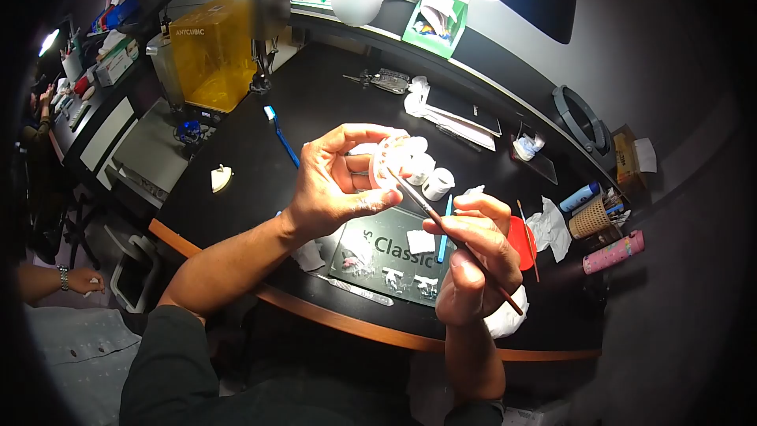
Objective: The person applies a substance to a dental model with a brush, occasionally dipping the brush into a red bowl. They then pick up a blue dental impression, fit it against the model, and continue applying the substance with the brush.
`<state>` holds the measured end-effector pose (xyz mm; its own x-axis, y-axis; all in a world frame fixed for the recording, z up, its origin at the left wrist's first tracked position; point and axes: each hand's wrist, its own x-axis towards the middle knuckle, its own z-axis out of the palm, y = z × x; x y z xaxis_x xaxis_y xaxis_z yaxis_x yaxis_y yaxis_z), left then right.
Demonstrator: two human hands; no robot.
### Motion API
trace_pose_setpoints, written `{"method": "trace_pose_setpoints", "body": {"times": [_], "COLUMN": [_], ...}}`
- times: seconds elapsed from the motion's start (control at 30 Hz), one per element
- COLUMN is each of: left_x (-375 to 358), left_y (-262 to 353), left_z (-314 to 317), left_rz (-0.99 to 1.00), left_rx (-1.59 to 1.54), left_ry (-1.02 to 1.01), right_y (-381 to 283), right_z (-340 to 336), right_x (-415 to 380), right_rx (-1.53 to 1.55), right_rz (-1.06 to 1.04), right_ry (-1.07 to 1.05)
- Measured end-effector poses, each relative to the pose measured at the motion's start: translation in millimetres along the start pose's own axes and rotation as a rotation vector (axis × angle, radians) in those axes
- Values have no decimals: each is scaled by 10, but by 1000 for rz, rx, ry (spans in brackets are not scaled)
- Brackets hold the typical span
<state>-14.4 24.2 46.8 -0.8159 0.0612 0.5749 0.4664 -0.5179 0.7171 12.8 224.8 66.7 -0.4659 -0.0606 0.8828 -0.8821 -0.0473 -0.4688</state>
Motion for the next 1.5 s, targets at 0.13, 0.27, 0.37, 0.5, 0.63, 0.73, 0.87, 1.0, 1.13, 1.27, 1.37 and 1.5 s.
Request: {"method": "trace_pose_setpoints", "body": {"times": [0.13, 0.27, 0.37, 0.5, 0.63, 0.73, 0.87, 1.0, 1.13, 1.27, 1.37, 1.5], "left_x": [4, 11, 28, 1, -26, -26, -22, -30, -28, -43, -38, -22], "left_y": [-33, -34, -46, -45, -68, -164, -183, -162, -168, -154, -151, -187], "left_z": [-35, -29, 23, 50, 105, 80, 64, 50, 82, 108, 99, 75], "left_rz": [27, 9, 2, -38, -20, 31, 70, 79, 82, 32, -1, -57], "left_rx": [38, 56, 67, 164, 237, 261, 371, 430, 327, 285, 266, 278], "left_ry": [-31, 18, 87, 120, 100, 98, 117, 99, 136, 127, 112, 72], "right_y": [-14, -69, -35, 167, 366, 470, 272, -47, -272, -300, -311, -336], "right_z": [-43, -366, -890, -1539, -1690, -1833, -1955, -2121, -2004, -2048, -2036, -1549], "right_x": [0, 94, 160, 26, -205, -361, -490, -841, -1264, -1351, -1144, -638], "right_rx": [-7, -231, -587, -786, -1128, -1238, -1016, -758, -818, -686, -567, -271], "right_rz": [-4, -54, 89, 470, 480, 377, 449, 292, 307, 363, 260, 268], "right_ry": [25, 91, 224, 217, 83, -35, 26, 196, 200, 282, 331, 188]}}
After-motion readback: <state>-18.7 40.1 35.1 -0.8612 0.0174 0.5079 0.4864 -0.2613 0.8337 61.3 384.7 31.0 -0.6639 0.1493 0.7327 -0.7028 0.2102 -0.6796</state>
